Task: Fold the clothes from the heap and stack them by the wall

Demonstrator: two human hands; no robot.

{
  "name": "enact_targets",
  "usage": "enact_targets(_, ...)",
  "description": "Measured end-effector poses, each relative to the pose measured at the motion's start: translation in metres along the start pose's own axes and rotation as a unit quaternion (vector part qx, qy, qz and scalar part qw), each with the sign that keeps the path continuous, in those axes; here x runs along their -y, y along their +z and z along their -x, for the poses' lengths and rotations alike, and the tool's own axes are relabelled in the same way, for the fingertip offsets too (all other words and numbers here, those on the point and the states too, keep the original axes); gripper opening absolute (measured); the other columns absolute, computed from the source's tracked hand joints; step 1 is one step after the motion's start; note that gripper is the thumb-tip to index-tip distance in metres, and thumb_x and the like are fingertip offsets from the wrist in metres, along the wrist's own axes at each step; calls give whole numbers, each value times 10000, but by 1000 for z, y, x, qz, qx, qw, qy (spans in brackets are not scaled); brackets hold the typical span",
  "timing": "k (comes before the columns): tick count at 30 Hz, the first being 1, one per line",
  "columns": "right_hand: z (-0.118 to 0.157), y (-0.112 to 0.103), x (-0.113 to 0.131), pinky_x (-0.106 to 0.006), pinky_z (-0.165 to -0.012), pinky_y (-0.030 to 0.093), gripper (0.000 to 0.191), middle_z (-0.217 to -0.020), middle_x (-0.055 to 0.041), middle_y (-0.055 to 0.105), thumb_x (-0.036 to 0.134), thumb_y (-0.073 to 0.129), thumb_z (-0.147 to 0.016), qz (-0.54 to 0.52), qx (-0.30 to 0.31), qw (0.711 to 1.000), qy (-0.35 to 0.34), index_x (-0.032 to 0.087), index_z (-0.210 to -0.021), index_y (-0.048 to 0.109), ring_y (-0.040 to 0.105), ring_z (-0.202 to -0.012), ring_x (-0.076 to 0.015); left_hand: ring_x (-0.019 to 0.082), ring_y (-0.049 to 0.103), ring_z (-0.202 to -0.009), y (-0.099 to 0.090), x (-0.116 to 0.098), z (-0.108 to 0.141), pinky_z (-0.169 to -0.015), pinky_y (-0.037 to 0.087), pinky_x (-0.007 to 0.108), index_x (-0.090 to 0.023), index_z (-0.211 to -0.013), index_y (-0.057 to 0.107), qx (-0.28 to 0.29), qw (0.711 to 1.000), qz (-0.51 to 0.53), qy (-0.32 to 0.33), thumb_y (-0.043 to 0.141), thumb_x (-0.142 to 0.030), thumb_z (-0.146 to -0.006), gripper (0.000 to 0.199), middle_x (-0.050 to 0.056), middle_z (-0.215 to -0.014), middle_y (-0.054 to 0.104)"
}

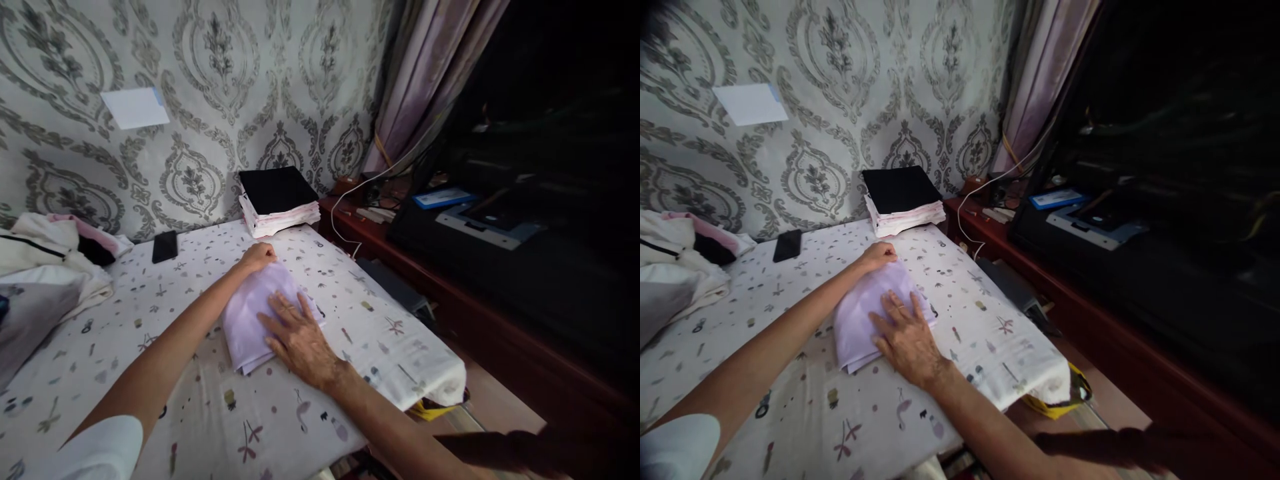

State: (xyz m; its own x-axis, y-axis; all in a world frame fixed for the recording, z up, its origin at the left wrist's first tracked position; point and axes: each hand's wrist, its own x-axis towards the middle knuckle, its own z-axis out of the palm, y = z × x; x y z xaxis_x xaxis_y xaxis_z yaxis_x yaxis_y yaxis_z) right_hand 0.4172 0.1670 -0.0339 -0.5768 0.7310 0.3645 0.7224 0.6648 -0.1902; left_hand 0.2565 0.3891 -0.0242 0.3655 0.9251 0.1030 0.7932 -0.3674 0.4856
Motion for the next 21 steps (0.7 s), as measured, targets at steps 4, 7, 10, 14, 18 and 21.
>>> enact_targets(4,0,-2,1,-579,-1213,242,421,-1571,-82,444,374,466,-1029,-25,45,999,3,325,-1440,540,337,-1491,-255,176,589,-762,3,-3,-12,-722,434,275,-183,-733,656,-24,1000,-7,-15,567,-178,-774,98,24,-776,684)
enact_targets(7,0,-5,2,-576,-1216,240,405,-1583,-62,425,375,477,-1022,-35,53,998,9,354,-1417,564,341,-1490,-254,189,591,-803,8,-6,-17,-756,440,285,-181,-738,649,-37,999,-15,-30,529,-149,-806,142,43,-798,691)
enact_targets(10,0,-5,1,-568,-1215,252,409,-1581,-53,429,366,498,-1011,-37,45,998,6,356,-1413,572,356,-1482,-263,196,591,-821,7,-10,-15,-791,451,289,-185,-747,652,-29,999,-23,-35,552,-145,-810,125,43,-784,689)
enact_targets(14,1,-1,-2,-572,-1214,240,436,-1573,-99,438,344,488,-1014,-44,41,998,-4,284,-1441,550,346,-1486,-268,210,609,-979,-21,-9,7,-923,452,312,-153,-1002,673,-23,999,-23,-22,541,-173,-862,193,78,-1034,707)
enact_targets(18,1,1,-7,-509,-1223,258,465,-1524,-134,499,309,339,-1051,-95,5,995,43,176,-1459,516,389,-1461,-235,251,510,-1289,-45,-7,74,-1123,352,395,-152,-1341,537,-23,998,-46,43,460,-278,-971,398,123,-1398,570)
enact_targets(21,-1,2,-9,-476,-1194,331,483,-1456,-137,569,302,273,-1051,-120,-35,987,104,157,-1441,520,472,-1397,-239,294,367,-1451,-34,-24,154,-1226,189,511,-189,-1438,466,37,991,-85,100,467,-426,-995,502,132,-1550,449)
